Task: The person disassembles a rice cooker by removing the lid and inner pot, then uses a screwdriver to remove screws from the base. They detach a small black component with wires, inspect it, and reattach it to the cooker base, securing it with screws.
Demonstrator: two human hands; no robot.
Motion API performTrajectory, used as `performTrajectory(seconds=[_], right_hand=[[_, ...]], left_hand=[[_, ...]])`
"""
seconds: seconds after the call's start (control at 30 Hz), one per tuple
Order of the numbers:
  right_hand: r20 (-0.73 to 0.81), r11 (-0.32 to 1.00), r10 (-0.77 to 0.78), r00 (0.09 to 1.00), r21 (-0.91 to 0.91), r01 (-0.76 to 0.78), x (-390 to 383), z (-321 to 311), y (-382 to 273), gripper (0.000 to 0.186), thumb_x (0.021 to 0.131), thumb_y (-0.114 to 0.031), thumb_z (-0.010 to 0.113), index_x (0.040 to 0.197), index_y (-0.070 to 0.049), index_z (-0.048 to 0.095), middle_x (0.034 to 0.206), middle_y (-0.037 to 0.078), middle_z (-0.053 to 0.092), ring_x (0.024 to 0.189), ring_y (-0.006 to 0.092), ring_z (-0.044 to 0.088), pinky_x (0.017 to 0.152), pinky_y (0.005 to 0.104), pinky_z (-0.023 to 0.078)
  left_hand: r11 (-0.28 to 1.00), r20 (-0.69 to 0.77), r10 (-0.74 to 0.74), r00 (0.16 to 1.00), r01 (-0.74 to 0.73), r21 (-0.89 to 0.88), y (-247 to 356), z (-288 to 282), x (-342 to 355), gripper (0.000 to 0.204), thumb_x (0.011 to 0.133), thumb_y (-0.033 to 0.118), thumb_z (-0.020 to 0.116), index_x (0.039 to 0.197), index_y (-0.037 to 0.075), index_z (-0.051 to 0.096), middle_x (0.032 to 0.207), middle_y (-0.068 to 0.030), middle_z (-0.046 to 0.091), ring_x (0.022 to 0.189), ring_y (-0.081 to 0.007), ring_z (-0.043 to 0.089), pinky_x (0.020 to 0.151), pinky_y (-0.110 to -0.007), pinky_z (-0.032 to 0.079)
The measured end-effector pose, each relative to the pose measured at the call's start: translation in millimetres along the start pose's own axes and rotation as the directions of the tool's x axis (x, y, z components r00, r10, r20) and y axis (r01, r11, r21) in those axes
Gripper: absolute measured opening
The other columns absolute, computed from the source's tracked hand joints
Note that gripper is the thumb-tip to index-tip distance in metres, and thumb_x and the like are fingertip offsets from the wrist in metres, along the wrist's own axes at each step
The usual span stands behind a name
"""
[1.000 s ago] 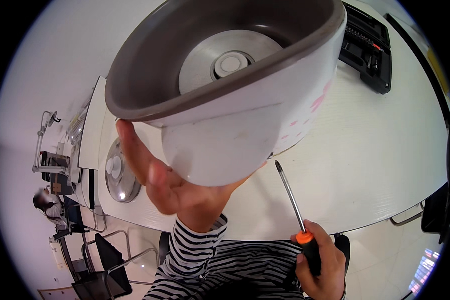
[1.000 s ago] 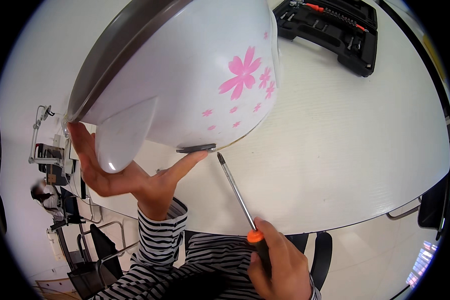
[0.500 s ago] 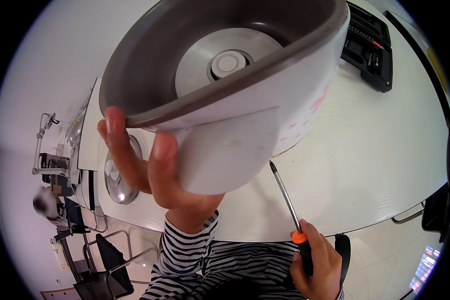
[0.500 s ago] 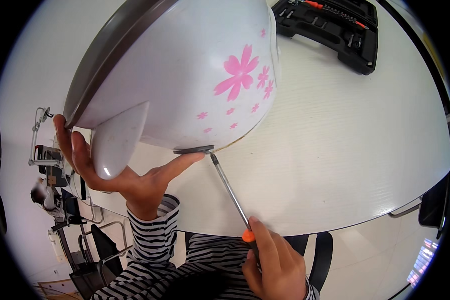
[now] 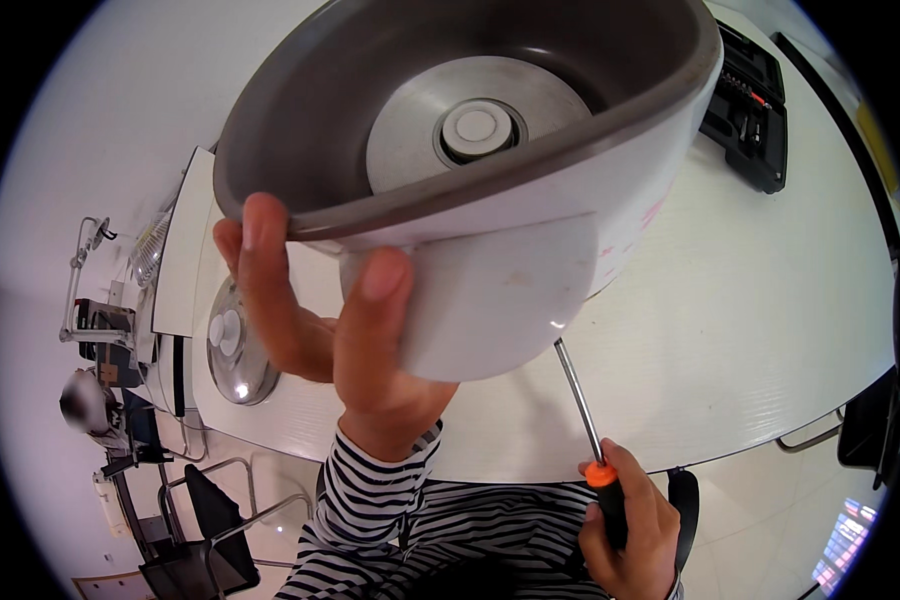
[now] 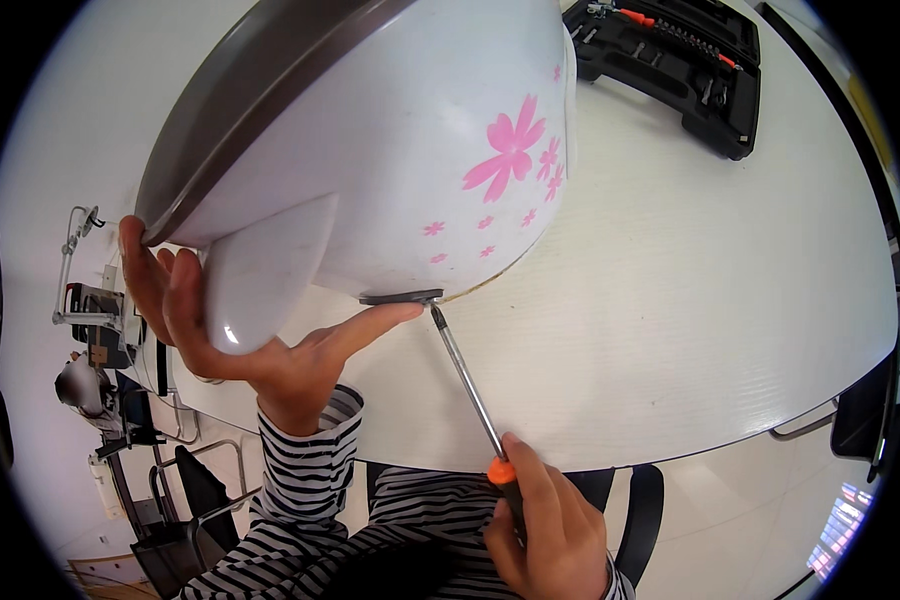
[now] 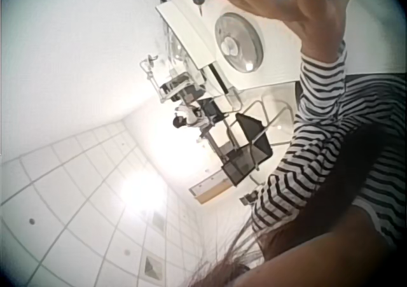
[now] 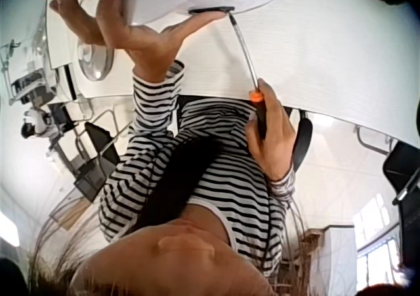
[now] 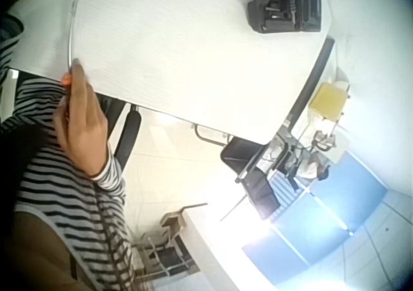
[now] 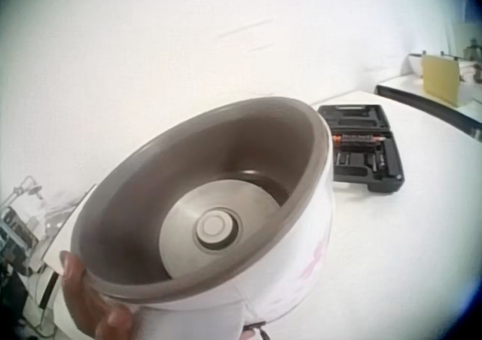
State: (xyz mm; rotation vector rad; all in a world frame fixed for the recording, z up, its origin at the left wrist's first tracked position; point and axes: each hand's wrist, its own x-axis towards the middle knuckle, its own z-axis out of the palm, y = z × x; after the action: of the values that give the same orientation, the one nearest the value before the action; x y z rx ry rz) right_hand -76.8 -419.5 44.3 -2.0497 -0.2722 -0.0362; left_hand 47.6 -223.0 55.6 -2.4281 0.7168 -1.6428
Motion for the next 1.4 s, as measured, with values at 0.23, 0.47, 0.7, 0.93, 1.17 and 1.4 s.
performTrajectory(seconds=[0.23,0.47,0.7,0.93,1.17,1.4], right_hand=[[0.027,0.998,0.037,0.999,0.049,-0.038,0.5,1.6,2.7,0.050,0.063,0.006,0.049,0.112,0.005,0.040,0.092,0.022,0.053,0.074,0.0302,0.056,0.064,0.0308,0.045],[0.043,0.998,0.042,0.998,0.048,-0.044,0.1,2.8,2.8,0.049,0.066,0.005,0.048,0.114,0.005,0.038,0.093,0.022,0.053,0.072,0.0292,0.056,0.062,0.0305,0.045],[-0.002,0.998,0.044,0.999,0.038,-0.044,0.2,2.1,-0.2,0.048,0.065,0.005,0.047,0.112,0.004,0.041,0.094,0.022,0.053,0.073,0.0304,0.056,0.063,0.0299,0.044],[0.001,0.999,0.035,0.999,0.031,-0.035,0.1,2.8,0.9,0.048,0.065,0.005,0.047,0.112,0.004,0.041,0.095,0.022,0.053,0.074,0.0306,0.056,0.063,0.0298,0.044],[0.007,0.999,0.036,0.999,0.028,-0.036,-0.3,3.7,1.2,0.048,0.066,0.004,0.047,0.113,0.004,0.040,0.099,0.022,0.052,0.077,0.0304,0.056,0.065,0.0298,0.044],[-0.002,1.000,0.015,1.000,0.016,-0.015,-1.2,5.0,3.4,0.048,0.066,0.004,0.047,0.114,0.004,0.040,0.098,0.022,0.052,0.073,0.0292,0.055,0.064,0.0294,0.044]], left_hand=[[1.000,0.001,-0.010,1.000,0.010,-0.006,1.6,-0.2,-1.5,0.111,0.034,0.061,0.071,0.117,0.008,0.021,0.125,-0.0234,0.021,0.114,-0.0389,0.025,0.088,-0.051,0.033],[1.000,-0.003,-0.013,1.000,0.013,-0.026,2.8,0.2,-1.2,0.111,0.035,0.059,0.073,0.118,0.009,0.019,0.126,-0.0235,0.019,0.116,-0.0392,0.023,0.091,-0.051,0.030],[0.997,0.007,-0.001,1.000,0.002,-0.073,2.3,-0.2,-0.1,0.110,0.034,0.052,0.076,0.118,0.010,0.019,0.127,-0.0240,0.018,0.116,-0.0393,0.022,0.091,-0.051,0.030],[0.993,0.068,-0.031,0.997,0.038,-0.113,3.4,-6.1,0.6,0.108,0.036,0.046,0.079,0.119,0.010,0.019,0.127,-0.0244,0.017,0.117,-0.0392,0.021,0.089,-0.052,0.032],[0.988,0.088,-0.058,0.994,0.069,-0.135,5.6,-7.3,1.2,0.107,0.038,0.046,0.078,0.119,0.010,0.019,0.127,-0.0254,0.015,0.117,-0.0402,0.020,0.088,-0.052,0.033],[0.987,0.096,-0.064,0.993,0.077,-0.144,6.5,-7.4,1.3,0.106,0.039,0.046,0.078,0.120,0.011,0.018,0.127,-0.0259,0.015,0.117,-0.0407,0.020,0.087,-0.053,0.033]])
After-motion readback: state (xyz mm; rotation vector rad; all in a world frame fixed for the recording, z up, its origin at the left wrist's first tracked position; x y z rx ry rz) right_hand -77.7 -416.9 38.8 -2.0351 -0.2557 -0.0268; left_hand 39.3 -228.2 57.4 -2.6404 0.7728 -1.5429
